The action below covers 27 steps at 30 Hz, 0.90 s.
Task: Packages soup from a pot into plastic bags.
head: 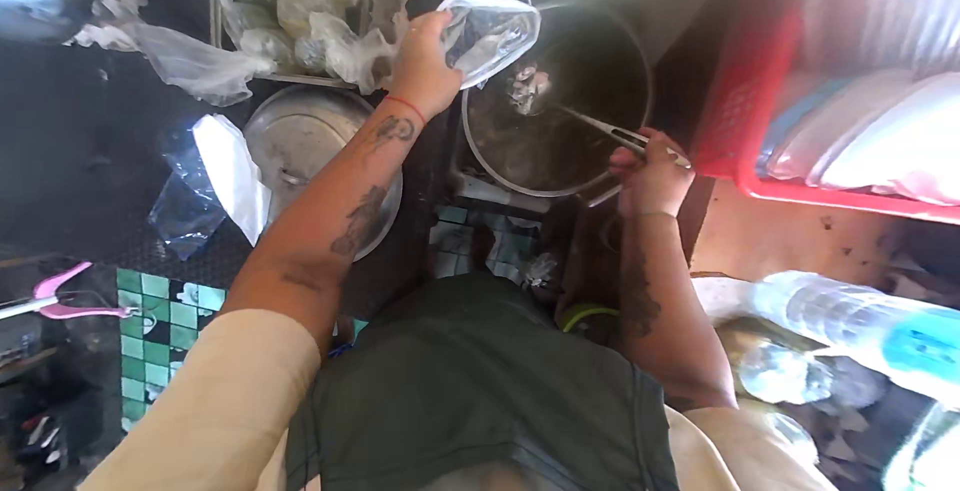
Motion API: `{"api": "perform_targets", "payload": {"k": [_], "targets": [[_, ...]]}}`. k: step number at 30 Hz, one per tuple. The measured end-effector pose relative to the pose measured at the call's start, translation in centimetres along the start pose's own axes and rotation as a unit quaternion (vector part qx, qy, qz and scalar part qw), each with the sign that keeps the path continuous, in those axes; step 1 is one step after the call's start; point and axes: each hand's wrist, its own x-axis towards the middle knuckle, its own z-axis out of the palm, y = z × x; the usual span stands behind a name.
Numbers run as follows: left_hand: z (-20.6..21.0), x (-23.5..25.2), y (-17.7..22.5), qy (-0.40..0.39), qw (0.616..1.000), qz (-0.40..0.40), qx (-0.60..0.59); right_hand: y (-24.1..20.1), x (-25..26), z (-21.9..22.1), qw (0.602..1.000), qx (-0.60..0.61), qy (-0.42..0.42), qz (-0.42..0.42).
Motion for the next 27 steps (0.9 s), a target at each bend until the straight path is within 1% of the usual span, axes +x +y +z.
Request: {"api": "perform_targets", "payload": {"k": [3, 6, 9, 12, 15, 17, 19, 22, 24, 25, 26, 27], "targets": [[1.9, 2.1, 1.3, -0.036, 0.996, 0.026, 0.08, -1.3, -2.0, -1.2, 1.0, 0.006, 0.024, -0.015], [3.8, 3.5, 2.7, -0.074, 0.984, -0.002, 0.163, -2.0, -4.1, -2.8, 0.999, 0.008, 0.028, -0.016], [5.7, 4.9, 3.0, -0.102, 0.967, -0.031, 0.232, -2.7, -5.7, -3.0, 0.997, 0.029, 0.059, -0.028], [7.3, 5.2, 3.3, -0.137, 0.955, -0.043, 0.261, -2.8, -6.6, -3.2, 0.996, 0.047, 0.055, -0.048], [8.4, 4.7, 4.5, -0.19, 0.943, 0.008, 0.273, -3.4, -7.4, -3.2, 0.996, 0.058, 0.047, -0.053], [8.7, 4.6, 5.4, -0.216, 0.946, 0.054, 0.237, -3.6, -7.7, -2.9, 0.996, 0.057, 0.035, -0.057], [8.8, 4.9, 6.3, -0.234, 0.948, 0.095, 0.192, -3.6, -8.1, -2.4, 0.995, 0.053, 0.02, -0.079], [8.6, 5.7, 7.2, -0.244, 0.948, 0.155, 0.133, -2.9, -8.8, -1.6, 0.988, 0.02, -0.025, -0.154], [8.5, 5.9, 7.4, -0.251, 0.944, 0.181, 0.112, -2.2, -9.3, -1.2, 0.971, -0.038, -0.06, -0.229], [8.4, 5.8, 7.3, -0.249, 0.946, 0.189, 0.089, -1.8, -9.5, -1.0, 0.954, -0.086, -0.079, -0.277], [8.2, 5.8, 7.2, -0.244, 0.948, 0.194, 0.063, -1.5, -9.5, -1.0, 0.925, -0.147, -0.103, -0.335], [8.1, 5.9, 7.0, -0.232, 0.952, 0.198, 0.038, -1.3, -9.4, -1.2, 0.882, -0.215, -0.13, -0.399]]}}
